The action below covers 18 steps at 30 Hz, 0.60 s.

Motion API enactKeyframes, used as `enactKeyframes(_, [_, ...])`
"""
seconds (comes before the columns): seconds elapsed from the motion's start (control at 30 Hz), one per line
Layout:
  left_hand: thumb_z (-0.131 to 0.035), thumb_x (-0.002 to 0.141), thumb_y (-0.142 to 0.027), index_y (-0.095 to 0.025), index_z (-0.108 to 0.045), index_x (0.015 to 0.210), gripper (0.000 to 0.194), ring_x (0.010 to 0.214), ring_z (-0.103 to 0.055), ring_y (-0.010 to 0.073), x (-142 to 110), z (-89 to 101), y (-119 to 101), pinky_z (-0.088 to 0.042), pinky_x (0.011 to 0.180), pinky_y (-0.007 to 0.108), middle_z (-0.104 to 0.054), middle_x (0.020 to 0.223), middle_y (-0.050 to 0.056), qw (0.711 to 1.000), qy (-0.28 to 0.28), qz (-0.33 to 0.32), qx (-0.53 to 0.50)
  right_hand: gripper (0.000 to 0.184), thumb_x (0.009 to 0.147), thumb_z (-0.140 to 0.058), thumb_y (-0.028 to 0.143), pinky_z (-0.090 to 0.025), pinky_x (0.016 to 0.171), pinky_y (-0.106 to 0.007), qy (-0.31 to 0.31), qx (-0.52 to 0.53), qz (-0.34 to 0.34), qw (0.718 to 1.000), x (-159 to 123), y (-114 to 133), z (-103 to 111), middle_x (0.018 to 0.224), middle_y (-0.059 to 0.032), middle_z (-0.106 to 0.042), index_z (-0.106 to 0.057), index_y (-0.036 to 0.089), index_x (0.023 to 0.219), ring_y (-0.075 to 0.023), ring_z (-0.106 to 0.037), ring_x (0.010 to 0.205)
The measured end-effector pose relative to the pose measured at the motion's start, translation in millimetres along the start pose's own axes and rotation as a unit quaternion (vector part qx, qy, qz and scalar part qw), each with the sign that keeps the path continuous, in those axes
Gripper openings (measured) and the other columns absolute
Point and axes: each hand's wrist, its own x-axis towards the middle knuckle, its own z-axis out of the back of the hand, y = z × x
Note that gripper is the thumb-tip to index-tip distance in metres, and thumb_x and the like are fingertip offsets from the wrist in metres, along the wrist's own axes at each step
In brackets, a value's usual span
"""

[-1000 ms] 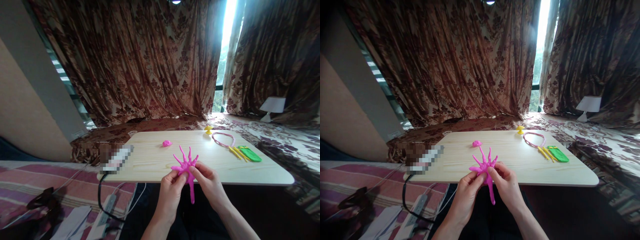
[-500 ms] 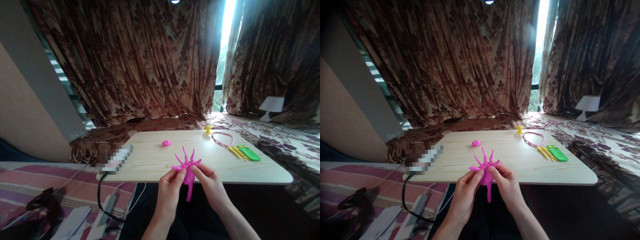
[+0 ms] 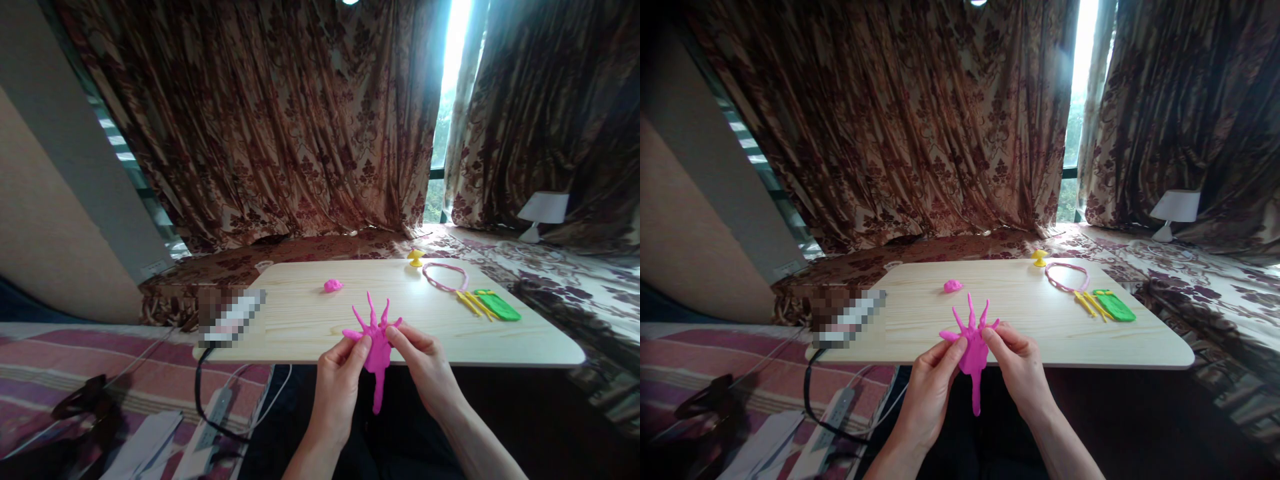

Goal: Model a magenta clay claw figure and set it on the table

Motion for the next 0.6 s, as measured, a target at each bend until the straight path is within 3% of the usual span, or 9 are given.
enactKeyframes(0.27, [-0.059, 0.08, -0.029, -0.016, -0.066, 0.104, 0.028, 0.091, -0.058, 0.0189, -4, -4.2, -7, -0.043, 0.084, 0.029, -0.069, 0.092, 0.006, 1.0, 0.028, 0.003, 0.01, 0.018, 0.08, -0.062, 0.034, -0.041, 0.07, -0.025, 0.003, 0.051, -0.037, 0.998, 1, -6, -2, 0.074, 0.0001, -0.066, -0.072, 0.021, 0.089, -0.0135, -0.054, 0.07])
enactKeyframes(0.47, [-0.062, 0.078, -0.029, -0.016, -0.067, 0.099, 0.025, 0.086, -0.06, 0.018, -1, -0.4, 2, -0.045, 0.084, 0.031, -0.068, 0.089, 0.005, 1.0, -0.029, -0.003, 0.002, 0.017, 0.079, -0.063, 0.031, -0.043, 0.074, -0.025, 0.0, 0.074, -0.046, 0.996, 0, -4, -3, 0.079, -0.0009, -0.068, -0.07, 0.019, 0.091, -0.0148, -0.057, 0.078])
enactKeyframes(0.6, [-0.063, 0.077, -0.029, -0.016, -0.067, 0.098, 0.025, 0.088, -0.06, 0.0184, -1, -0.3, 4, -0.045, 0.084, 0.03, -0.069, 0.089, 0.005, 0.999, -0.032, 0.006, 0.006, 0.019, 0.076, -0.067, 0.031, -0.044, 0.069, -0.024, 0.016, 0.068, -0.067, 0.995, -2, -5, -5, 0.082, -0.0024, -0.068, -0.068, 0.017, 0.089, -0.0147, -0.058, 0.075])
